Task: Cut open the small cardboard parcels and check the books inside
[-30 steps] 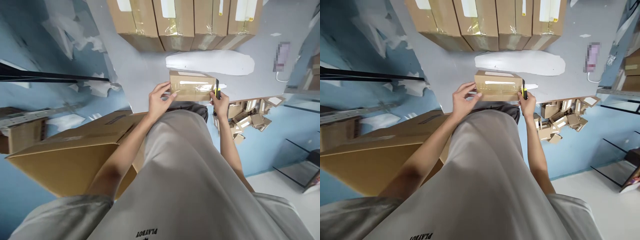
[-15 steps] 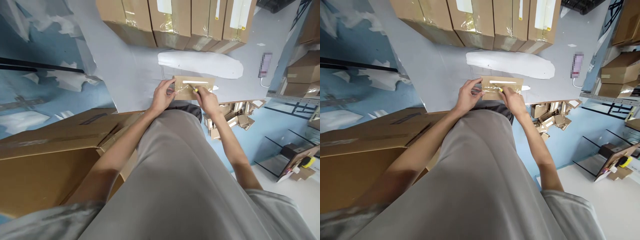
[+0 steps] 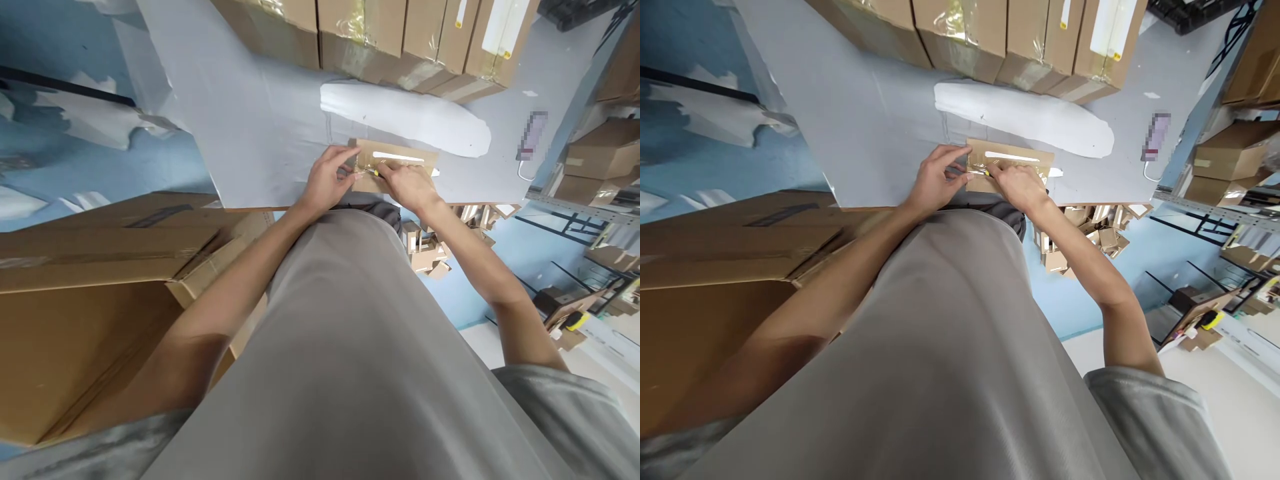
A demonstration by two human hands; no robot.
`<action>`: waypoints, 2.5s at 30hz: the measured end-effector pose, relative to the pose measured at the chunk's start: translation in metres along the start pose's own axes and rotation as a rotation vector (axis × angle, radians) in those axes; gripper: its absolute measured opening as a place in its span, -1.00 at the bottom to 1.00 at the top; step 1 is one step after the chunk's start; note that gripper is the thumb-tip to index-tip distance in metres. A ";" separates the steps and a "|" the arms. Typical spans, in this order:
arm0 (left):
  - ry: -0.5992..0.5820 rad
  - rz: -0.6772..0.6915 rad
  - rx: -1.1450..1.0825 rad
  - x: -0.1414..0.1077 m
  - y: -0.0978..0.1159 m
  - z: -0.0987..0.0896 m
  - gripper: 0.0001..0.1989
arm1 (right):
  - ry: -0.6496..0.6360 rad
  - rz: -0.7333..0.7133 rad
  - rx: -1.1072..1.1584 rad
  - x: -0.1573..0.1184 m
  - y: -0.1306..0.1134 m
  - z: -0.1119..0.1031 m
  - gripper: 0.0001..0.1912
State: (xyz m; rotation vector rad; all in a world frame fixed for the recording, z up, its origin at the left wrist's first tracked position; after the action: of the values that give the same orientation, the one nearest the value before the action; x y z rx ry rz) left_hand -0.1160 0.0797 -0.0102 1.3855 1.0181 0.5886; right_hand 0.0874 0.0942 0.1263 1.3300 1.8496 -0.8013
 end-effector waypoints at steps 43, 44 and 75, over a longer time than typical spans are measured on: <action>0.149 0.008 0.079 0.002 -0.008 0.029 -0.46 | -0.020 0.229 -0.062 -0.050 0.085 0.024 -0.52; 0.150 0.000 0.073 0.002 -0.008 0.031 -0.48 | -0.021 0.223 -0.060 -0.052 0.090 0.026 -0.52; 0.809 -0.343 0.017 0.010 -0.015 0.046 -0.67 | 0.221 -0.075 0.358 -0.041 0.207 0.106 -0.55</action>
State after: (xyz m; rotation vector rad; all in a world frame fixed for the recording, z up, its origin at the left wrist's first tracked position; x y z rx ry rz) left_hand -0.0752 0.0625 -0.0320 0.9412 1.8605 0.9048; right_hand 0.3146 0.0446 0.0856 1.6326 2.0011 -1.1022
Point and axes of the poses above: each hand's wrist, its own x-axis towards the middle knuckle, its own z-axis out of the palm, y = z × x, the point moved 1 cm from there along x, towards the middle knuckle, and after that the axes turned 7 degrees about -y, right-handed, at the moved point
